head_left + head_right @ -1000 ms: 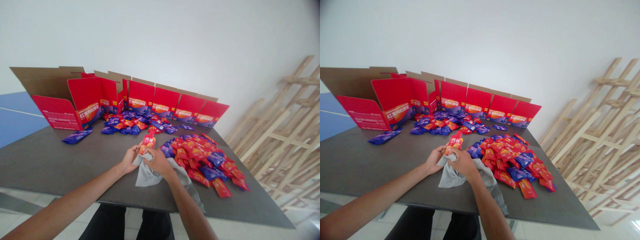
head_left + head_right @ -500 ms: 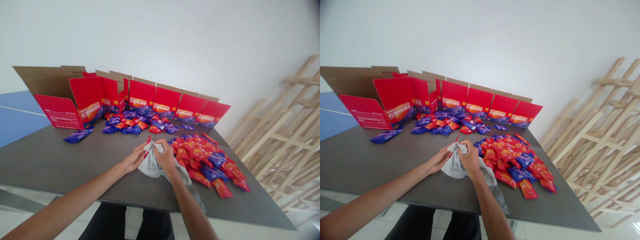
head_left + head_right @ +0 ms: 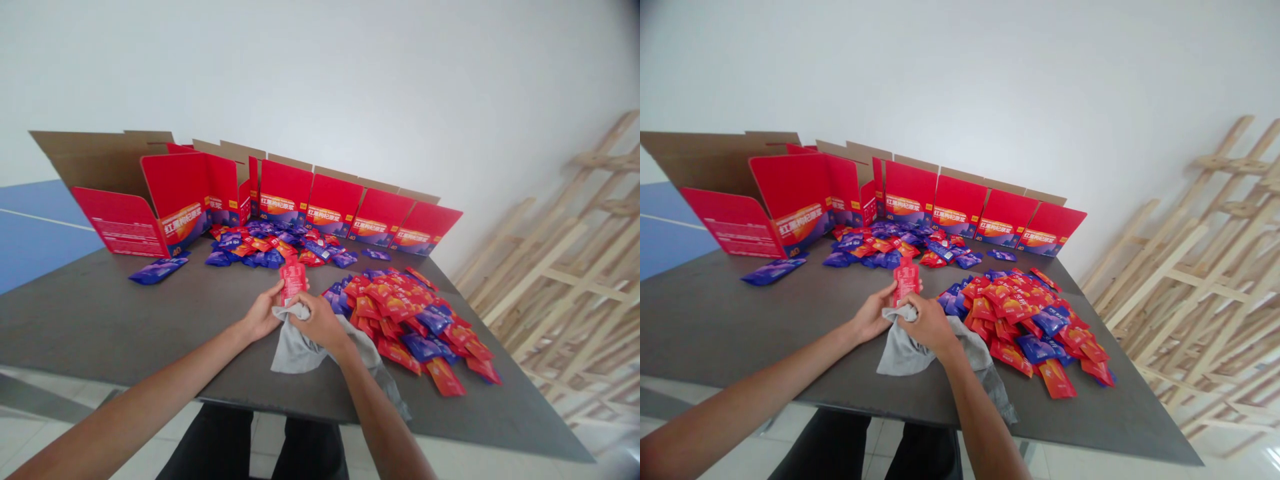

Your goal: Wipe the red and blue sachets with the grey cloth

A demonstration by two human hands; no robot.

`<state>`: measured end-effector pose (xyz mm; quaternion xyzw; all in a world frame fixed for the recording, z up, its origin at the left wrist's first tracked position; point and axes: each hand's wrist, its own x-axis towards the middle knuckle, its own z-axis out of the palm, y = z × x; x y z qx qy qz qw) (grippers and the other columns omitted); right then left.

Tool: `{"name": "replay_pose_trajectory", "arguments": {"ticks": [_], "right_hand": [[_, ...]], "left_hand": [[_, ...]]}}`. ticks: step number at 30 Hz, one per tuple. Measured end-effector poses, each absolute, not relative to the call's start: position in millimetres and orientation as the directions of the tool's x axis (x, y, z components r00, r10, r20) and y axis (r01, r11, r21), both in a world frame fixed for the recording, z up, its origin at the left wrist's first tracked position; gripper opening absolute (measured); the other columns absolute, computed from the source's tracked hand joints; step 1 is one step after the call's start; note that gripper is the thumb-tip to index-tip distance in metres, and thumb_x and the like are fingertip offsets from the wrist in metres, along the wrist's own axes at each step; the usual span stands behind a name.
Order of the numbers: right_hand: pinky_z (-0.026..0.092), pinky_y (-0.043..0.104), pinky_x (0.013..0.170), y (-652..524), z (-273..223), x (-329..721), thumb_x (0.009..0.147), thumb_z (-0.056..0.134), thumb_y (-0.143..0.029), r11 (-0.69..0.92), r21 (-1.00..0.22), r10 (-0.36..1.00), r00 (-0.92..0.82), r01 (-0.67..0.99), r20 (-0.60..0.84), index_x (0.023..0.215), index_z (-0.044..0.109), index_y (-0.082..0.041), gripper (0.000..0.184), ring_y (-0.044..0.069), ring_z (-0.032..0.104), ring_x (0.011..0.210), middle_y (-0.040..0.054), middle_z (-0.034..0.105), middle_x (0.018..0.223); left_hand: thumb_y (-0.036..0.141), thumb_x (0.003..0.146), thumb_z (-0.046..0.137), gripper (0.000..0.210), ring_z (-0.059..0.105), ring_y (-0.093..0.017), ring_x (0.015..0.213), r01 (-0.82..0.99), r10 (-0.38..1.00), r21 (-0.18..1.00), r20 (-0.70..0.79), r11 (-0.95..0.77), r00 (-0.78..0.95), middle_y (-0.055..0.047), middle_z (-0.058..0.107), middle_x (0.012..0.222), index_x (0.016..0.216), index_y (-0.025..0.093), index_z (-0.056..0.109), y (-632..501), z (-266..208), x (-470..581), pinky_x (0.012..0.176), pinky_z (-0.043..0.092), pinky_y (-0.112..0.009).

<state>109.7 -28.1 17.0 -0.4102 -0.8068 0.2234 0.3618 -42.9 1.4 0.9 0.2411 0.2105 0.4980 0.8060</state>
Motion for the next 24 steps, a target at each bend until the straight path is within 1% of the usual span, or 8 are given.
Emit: {"name": "replay_pose_trajectory", "arguments": {"ticks": [5, 9, 13, 16, 19, 21, 23, 24], "right_hand": [[0.045, 0.024, 0.070, -22.0, 10.9, 111.1, 0.079, 0.060, -0.021, 0.480, -0.686, 0.871, -0.207, 0.547, 0.445, 0.086, 0.064, -0.024, 0.009, 0.016, 0.064, 0.072, -0.0033, 0.069, 0.079], [0.046, 0.026, 0.071, -20.3, 15.2, 115.1, 0.083, 0.056, -0.026, 0.432, -0.742, 0.860, 0.014, 0.512, 0.510, 0.089, 0.061, -0.023, 0.009, 0.017, 0.064, 0.073, -0.0015, 0.068, 0.080], [0.047, 0.027, 0.072, -17.8, 21.6, 122.1, 0.085, 0.052, -0.029, 0.398, -0.764, 0.816, 0.184, 0.509, 0.548, 0.091, 0.059, -0.022, 0.011, 0.018, 0.063, 0.078, 0.0018, 0.067, 0.085], [0.047, 0.027, 0.073, -16.6, 19.8, 123.1, 0.085, 0.051, -0.028, 0.403, -0.755, 0.835, 0.130, 0.517, 0.535, 0.091, 0.059, -0.023, 0.012, 0.018, 0.063, 0.078, 0.0013, 0.067, 0.085], [0.047, 0.026, 0.072, -18.1, 11.8, 116.6, 0.082, 0.056, -0.026, 0.459, -0.706, 0.871, -0.116, 0.539, 0.477, 0.089, 0.061, -0.024, 0.010, 0.018, 0.065, 0.076, -0.0012, 0.068, 0.082], [0.047, 0.025, 0.071, -20.1, 6.3, 110.6, 0.079, 0.059, -0.023, 0.515, -0.663, 0.857, -0.303, 0.544, 0.417, 0.088, 0.063, -0.025, 0.010, 0.017, 0.065, 0.074, -0.0028, 0.069, 0.080], [0.046, 0.024, 0.070, -21.6, 3.7, 106.7, 0.077, 0.061, -0.021, 0.534, -0.636, 0.846, -0.362, 0.557, 0.393, 0.088, 0.063, -0.026, 0.012, 0.017, 0.065, 0.074, -0.0034, 0.069, 0.079], [0.046, 0.024, 0.070, -21.8, 3.9, 106.2, 0.077, 0.061, -0.020, 0.523, -0.636, 0.852, -0.336, 0.567, 0.402, 0.088, 0.063, -0.026, 0.013, 0.017, 0.065, 0.074, -0.0034, 0.069, 0.079]], "left_hand": [[0.023, 0.088, 0.064, 0.028, 0.071, -0.019, 0.082, -0.620, 0.917, 0.715, -0.075, 0.323, 0.391, -0.010, 0.074, 0.101, 0.114, 0.014, 0.068, -9.9, -4.1, -34.0, 0.080, 0.054, -0.030], [0.024, 0.088, 0.065, 0.031, 0.070, -0.022, 0.092, -0.592, 0.921, 0.749, -0.064, 0.298, 0.383, -0.010, 0.074, 0.109, 0.117, 0.017, 0.068, -14.2, -4.8, -30.2, 0.084, 0.053, -0.031], [0.025, 0.089, 0.063, 0.033, 0.067, -0.022, 0.104, -0.581, 0.893, 0.746, -0.038, 0.325, 0.449, -0.010, 0.072, 0.115, 0.121, 0.016, 0.067, -17.6, -5.2, -28.4, 0.091, 0.049, -0.029], [0.025, 0.090, 0.062, 0.035, 0.068, -0.022, 0.102, -0.594, 0.889, 0.724, -0.059, 0.351, 0.454, -0.010, 0.073, 0.112, 0.124, 0.017, 0.065, -18.0, -7.0, -27.8, 0.090, 0.050, -0.030], [0.026, 0.091, 0.059, 0.033, 0.071, -0.022, 0.092, -0.645, 0.916, 0.679, -0.107, 0.352, 0.387, -0.009, 0.075, 0.104, 0.122, 0.017, 0.064, -13.8, -6.8, -30.2, 0.087, 0.053, -0.032], [0.031, 0.093, 0.056, 0.033, 0.072, -0.023, 0.088, -0.660, 0.913, 0.650, -0.141, 0.377, 0.382, -0.010, 0.075, 0.099, 0.119, 0.014, 0.065, -10.1, -5.1, -33.0, 0.084, 0.054, -0.033], [0.035, 0.094, 0.054, 0.036, 0.072, -0.024, 0.088, -0.653, 0.904, 0.643, -0.159, 0.400, 0.397, -0.012, 0.075, 0.098, 0.117, 0.011, 0.066, -8.3, -3.3, -34.7, 0.083, 0.055, -0.033], [0.035, 0.093, 0.055, 0.035, 0.072, -0.024, 0.088, -0.649, 0.906, 0.650, -0.157, 0.395, 0.394, -0.012, 0.075, 0.098, 0.117, 0.011, 0.066, -8.8, -2.6, -34.6, 0.083, 0.054, -0.033]]}}
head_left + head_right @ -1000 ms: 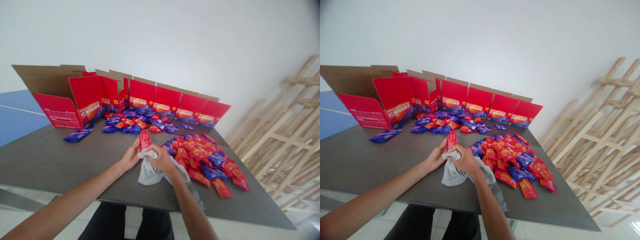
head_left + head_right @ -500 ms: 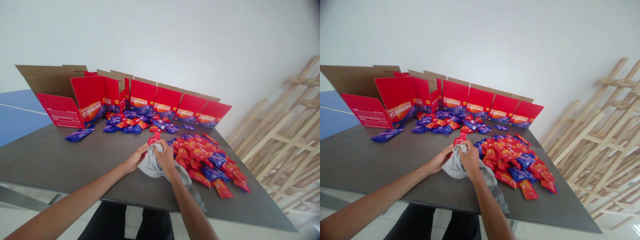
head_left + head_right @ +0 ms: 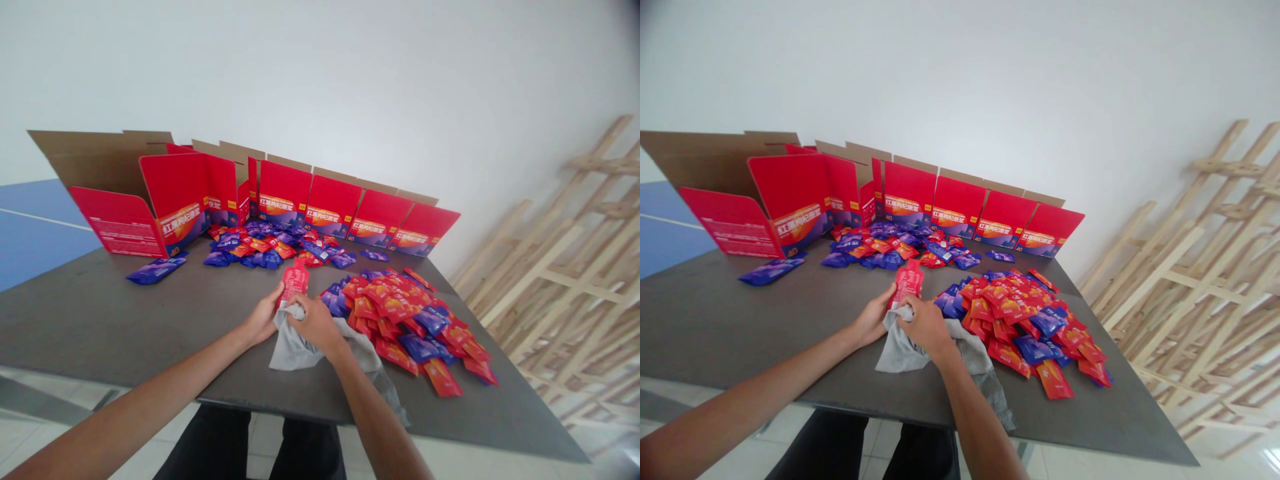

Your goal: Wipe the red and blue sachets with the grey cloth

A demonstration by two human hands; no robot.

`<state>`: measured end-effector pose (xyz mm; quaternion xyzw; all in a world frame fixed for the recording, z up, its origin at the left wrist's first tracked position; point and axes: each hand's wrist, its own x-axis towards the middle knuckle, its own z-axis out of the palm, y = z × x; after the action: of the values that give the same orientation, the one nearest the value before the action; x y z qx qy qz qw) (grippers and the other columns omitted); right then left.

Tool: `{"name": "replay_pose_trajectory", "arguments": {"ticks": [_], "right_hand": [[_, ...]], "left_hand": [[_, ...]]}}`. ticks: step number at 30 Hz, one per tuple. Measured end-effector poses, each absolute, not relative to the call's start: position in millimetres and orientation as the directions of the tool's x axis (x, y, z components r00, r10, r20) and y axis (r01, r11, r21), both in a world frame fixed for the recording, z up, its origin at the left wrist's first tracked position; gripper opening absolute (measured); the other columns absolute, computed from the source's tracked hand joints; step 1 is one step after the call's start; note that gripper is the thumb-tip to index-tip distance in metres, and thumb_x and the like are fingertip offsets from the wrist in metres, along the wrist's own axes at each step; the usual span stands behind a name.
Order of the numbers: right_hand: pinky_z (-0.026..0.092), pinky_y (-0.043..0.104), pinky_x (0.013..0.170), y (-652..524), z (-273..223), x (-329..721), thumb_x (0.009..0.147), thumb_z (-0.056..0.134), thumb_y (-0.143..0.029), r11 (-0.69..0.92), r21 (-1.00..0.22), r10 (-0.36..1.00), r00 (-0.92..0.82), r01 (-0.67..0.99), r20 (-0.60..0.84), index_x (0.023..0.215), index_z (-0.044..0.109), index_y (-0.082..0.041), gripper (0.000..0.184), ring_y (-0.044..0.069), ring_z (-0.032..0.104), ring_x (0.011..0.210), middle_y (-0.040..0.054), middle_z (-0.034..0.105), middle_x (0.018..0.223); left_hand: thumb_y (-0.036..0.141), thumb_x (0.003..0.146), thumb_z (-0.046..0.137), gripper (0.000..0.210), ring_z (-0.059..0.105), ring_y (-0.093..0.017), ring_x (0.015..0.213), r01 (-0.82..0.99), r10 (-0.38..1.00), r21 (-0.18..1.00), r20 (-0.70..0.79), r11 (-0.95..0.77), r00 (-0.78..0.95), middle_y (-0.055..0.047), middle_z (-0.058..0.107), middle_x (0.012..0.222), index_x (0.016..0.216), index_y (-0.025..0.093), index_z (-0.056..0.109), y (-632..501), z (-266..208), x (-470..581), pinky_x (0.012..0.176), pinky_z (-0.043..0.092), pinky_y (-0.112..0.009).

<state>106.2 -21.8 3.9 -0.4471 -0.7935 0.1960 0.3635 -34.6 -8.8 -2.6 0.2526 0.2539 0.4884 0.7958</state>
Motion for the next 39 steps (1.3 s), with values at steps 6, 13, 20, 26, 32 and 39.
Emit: {"name": "replay_pose_trajectory", "arguments": {"ticks": [6, 13, 20, 26, 32, 39], "right_hand": [[0.047, 0.027, 0.074, -17.4, 17.0, 119.6, 0.084, 0.053, -0.026, 0.395, -0.748, 0.853, 0.091, 0.534, 0.515, 0.090, 0.060, -0.024, 0.010, 0.018, 0.064, 0.078, -0.0001, 0.068, 0.084], [0.047, 0.025, 0.074, -19.4, 11.1, 113.5, 0.081, 0.058, -0.023, 0.489, -0.694, 0.869, -0.227, 0.529, 0.440, 0.088, 0.061, -0.024, 0.008, 0.016, 0.065, 0.077, -0.0024, 0.069, 0.082], [0.045, 0.024, 0.074, -21.5, 10.6, 109.8, 0.082, 0.058, -0.023, 0.427, -0.703, 0.890, -0.125, 0.568, 0.439, 0.092, 0.061, -0.024, 0.010, 0.016, 0.065, 0.076, -0.0023, 0.069, 0.083], [0.046, 0.026, 0.075, -16.2, 13.6, 119.6, 0.085, 0.053, -0.027, 0.413, -0.734, 0.882, -0.037, 0.539, 0.470, 0.092, 0.060, -0.023, 0.011, 0.016, 0.064, 0.078, -0.0007, 0.068, 0.086], [0.044, 0.024, 0.074, -20.6, 4.9, 109.9, 0.078, 0.063, -0.021, 0.543, -0.624, 0.836, -0.429, 0.562, 0.342, 0.090, 0.064, -0.025, 0.013, 0.015, 0.064, 0.076, -0.0035, 0.069, 0.081], [0.046, 0.026, 0.075, -14.5, 13.8, 118.8, 0.086, 0.053, -0.027, 0.367, -0.757, 0.889, 0.036, 0.540, 0.456, 0.094, 0.060, -0.022, 0.012, 0.017, 0.065, 0.079, 0.0000, 0.069, 0.086]], "left_hand": [[0.027, 0.092, 0.059, 0.031, 0.070, -0.022, 0.096, -0.572, 0.902, 0.751, -0.071, 0.330, 0.427, -0.009, 0.075, 0.107, 0.120, 0.015, 0.067, -21.0, -0.9, -25.7, 0.090, 0.051, -0.031], [0.039, 0.093, 0.054, 0.036, 0.073, -0.025, 0.085, -0.573, 0.878, 0.698, -0.173, 0.429, 0.446, -0.012, 0.076, 0.093, 0.110, 0.011, 0.070, -11.4, -6.8, -33.2, 0.078, 0.055, -0.033], [0.039, 0.093, 0.054, 0.037, 0.073, -0.023, 0.082, -0.563, 0.889, 0.714, -0.191, 0.416, 0.416, -0.012, 0.076, 0.093, 0.112, 0.010, 0.068, -12.7, -5.8, -30.6, 0.079, 0.056, -0.033], [0.034, 0.093, 0.055, 0.034, 0.072, -0.023, 0.087, -0.553, 0.897, 0.737, -0.163, 0.388, 0.412, -0.010, 0.076, 0.098, 0.118, 0.013, 0.066, -17.7, -2.4, -28.0, 0.082, 0.055, -0.032], [0.045, 0.095, 0.047, 0.045, 0.073, -0.026, 0.084, -0.566, 0.882, 0.694, -0.228, 0.445, 0.413, -0.014, 0.076, 0.093, 0.110, 0.009, 0.069, -8.0, -3.4, -34.6, 0.079, 0.056, -0.036], [0.036, 0.095, 0.049, 0.040, 0.072, -0.025, 0.092, -0.540, 0.873, 0.725, -0.178, 0.428, 0.453, -0.012, 0.077, 0.099, 0.121, 0.011, 0.066, -16.8, -4.0, -27.1, 0.088, 0.054, -0.036]]}}
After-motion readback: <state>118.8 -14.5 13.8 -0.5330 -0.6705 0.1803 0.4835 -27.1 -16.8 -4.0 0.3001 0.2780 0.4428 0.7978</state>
